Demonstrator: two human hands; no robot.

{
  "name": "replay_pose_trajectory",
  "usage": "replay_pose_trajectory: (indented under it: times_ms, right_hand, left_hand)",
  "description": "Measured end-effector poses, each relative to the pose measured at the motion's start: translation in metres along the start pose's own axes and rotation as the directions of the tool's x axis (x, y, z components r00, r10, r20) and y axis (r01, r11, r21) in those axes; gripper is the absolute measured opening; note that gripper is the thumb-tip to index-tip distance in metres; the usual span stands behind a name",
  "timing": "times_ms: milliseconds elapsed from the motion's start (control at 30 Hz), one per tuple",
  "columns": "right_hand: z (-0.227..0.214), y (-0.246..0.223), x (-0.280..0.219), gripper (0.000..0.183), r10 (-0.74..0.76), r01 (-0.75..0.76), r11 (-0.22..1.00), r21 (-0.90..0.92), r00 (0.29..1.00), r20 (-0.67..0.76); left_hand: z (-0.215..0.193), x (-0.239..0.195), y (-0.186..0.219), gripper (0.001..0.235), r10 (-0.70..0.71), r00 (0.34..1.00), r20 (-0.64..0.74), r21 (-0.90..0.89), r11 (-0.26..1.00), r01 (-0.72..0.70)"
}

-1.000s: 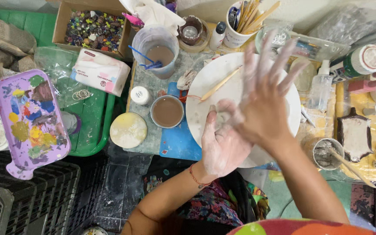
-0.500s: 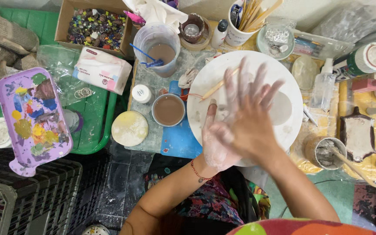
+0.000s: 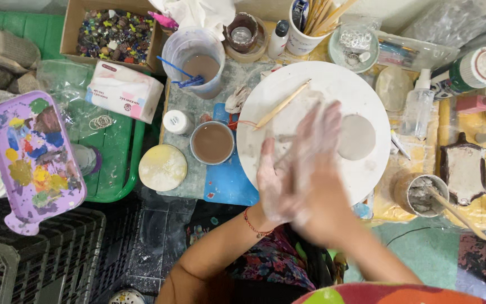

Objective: The person rolls a thin strip of clay between their hands and then attaches it to the rim of a small clay bowl on a pottery wheel.

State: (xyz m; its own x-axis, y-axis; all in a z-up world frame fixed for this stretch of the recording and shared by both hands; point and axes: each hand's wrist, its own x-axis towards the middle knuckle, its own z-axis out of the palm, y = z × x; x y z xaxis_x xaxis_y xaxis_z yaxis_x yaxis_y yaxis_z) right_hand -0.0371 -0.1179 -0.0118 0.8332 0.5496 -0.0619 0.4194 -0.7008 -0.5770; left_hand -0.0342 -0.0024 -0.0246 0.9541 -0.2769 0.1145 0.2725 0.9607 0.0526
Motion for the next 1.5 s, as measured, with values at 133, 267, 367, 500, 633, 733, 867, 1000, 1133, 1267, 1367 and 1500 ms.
replay_pose_trajectory:
  times_ms: [133, 267, 367, 500, 633, 733, 867, 1000, 1133, 1267, 1367, 1500]
  right_hand:
    - [0.022, -0.029, -0.036, 0.119, -0.34, 0.34, 0.939, -0.046, 0.94, 0.004]
    - [-0.012, -0.011, -0.034, 0.117, -0.194, 0.211, 0.961, 0.177, 0.975, -0.107]
    - [-0.039, -0.004, -0.019, 0.103, -0.109, 0.151, 0.984, 0.095, 0.929, -0.354]
    - [-0.016, -0.014, 0.021, 0.112, -0.108, 0.155, 0.976, 0.153, 0.955, -0.278]
    - [0.013, -0.048, 0.01, 0.103, -0.216, 0.221, 0.967, 0.126, 0.975, -0.048]
    - [0.023, -0.047, 0.025, 0.109, -0.222, 0.221, 0.975, -0.021, 0.97, -0.101]
    - [-0.004, -0.025, 0.07, 0.103, -0.109, 0.049, 0.958, -0.283, 0.973, -0.203]
    - [0.011, -0.048, 0.054, 0.106, -0.168, 0.142, 0.975, -0.171, 0.975, -0.148]
    - [0.016, -0.056, 0.045, 0.109, -0.211, 0.174, 0.956, -0.235, 0.967, -0.143]
    - [0.003, -0.041, 0.057, 0.108, -0.156, 0.085, 0.921, -0.38, 0.975, -0.158]
    - [-0.008, -0.029, 0.069, 0.104, -0.101, 0.03, 0.938, -0.345, 0.977, -0.19]
    - [0.019, -0.049, 0.028, 0.107, -0.173, 0.151, 0.956, -0.252, 0.983, -0.067]
  left_hand:
    - [-0.006, 0.024, 0.007, 0.088, 0.117, 0.993, 0.027, 0.075, 0.99, -0.119]
    - [-0.005, 0.017, 0.007, 0.09, 0.023, 0.998, 0.055, -0.008, 1.0, -0.023]
    - [-0.009, 0.015, 0.002, 0.089, 0.04, 0.996, 0.084, 0.098, 0.994, -0.048]
    - [-0.017, 0.014, -0.011, 0.091, 0.11, 0.987, 0.114, 0.227, 0.965, -0.134]
    - [-0.029, 0.025, 0.003, 0.092, 0.227, 0.97, 0.092, 0.319, 0.916, -0.245]
    - [-0.026, 0.0, -0.001, 0.091, 0.325, 0.924, 0.202, 0.428, 0.819, -0.382]
    - [-0.018, -0.001, -0.007, 0.091, 0.227, 0.963, -0.144, 0.23, 0.954, -0.191]
    - [-0.036, 0.009, -0.003, 0.078, 0.302, 0.952, 0.041, 0.085, 0.949, -0.305]
    - [-0.059, 0.022, -0.005, 0.086, 0.267, 0.963, 0.02, 0.039, 0.963, -0.268]
    - [-0.036, 0.0, -0.011, 0.082, 0.298, 0.954, 0.028, 0.094, 0.95, -0.299]
    - [-0.026, -0.011, 0.005, 0.104, 0.063, 0.996, -0.065, -0.018, 0.998, -0.064]
    - [-0.031, 0.012, -0.033, 0.093, 0.582, 0.802, 0.135, -0.24, 0.805, -0.543]
